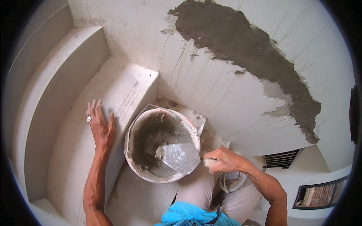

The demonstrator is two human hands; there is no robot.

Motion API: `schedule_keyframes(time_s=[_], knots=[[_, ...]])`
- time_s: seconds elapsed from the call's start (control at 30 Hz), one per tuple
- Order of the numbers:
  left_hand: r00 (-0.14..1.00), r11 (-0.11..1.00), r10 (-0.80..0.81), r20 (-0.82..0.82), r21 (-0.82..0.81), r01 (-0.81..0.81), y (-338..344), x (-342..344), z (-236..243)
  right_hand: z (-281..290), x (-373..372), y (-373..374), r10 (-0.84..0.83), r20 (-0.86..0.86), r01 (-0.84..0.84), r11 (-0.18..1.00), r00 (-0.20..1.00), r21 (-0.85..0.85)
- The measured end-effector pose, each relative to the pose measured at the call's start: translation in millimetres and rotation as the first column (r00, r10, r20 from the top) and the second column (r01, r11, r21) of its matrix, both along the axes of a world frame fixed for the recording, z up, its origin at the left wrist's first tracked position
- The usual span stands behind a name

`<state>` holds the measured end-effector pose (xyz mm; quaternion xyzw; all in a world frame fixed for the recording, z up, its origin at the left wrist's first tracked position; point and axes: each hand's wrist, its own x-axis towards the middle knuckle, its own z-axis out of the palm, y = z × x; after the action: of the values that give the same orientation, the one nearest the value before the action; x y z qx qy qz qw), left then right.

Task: The person scoops cement from a bucket with a trowel and applies it to the wall beside a staircase. They repeatedly smooth the cement on the wall surface while sitting on the stairs.

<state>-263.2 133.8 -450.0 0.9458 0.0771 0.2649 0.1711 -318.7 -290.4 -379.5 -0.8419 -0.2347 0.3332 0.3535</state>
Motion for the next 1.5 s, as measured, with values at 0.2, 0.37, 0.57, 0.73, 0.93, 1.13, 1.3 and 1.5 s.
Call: schedule_keyframes(time_s=[0.2,0.37,0.57,0.73,0.93,1.13,1.3,1.5], knots=[[1.0,1.0,-0.012,0.008,-0.019,0.012,1,-2,1,1,-11,1,-0.047,-0.102,0.049,0.999,0.994,0.018],[1.0,0.999,0.005,-0.028,-0.039,-0.006,-4,-3,6,-10,-26,-2,-0.137,-0.082,0.143,0.987,0.987,0.075],[1.0,0.999,0.01,-0.026,-0.035,-0.011,0,-5,4,-13,-34,-1,-0.337,-0.159,0.364,0.912,0.928,0.189],[1.0,1.0,-0.005,0.003,-0.006,0.005,2,-1,-2,15,-20,-9,-0.51,-0.199,0.547,0.779,0.837,0.308],[1.0,1.0,0.0,0.002,-0.015,0.0,1,-3,1,69,3,-3,-0.606,-0.154,0.607,0.673,0.78,0.423],[1.0,0.999,-0.005,-0.004,-0.034,0.005,2,-1,0,88,25,0,-0.618,-0.056,0.531,0.622,0.785,0.576],[1.0,0.999,-0.001,-0.011,-0.035,0.0,0,-2,0,90,31,1,-0.653,-0.104,0.545,0.522,0.751,0.656],[1.0,1.0,-0.007,-0.012,-0.029,0.007,-3,-3,6,77,29,-2,-0.669,-0.063,0.552,0.552,0.741,0.625]])
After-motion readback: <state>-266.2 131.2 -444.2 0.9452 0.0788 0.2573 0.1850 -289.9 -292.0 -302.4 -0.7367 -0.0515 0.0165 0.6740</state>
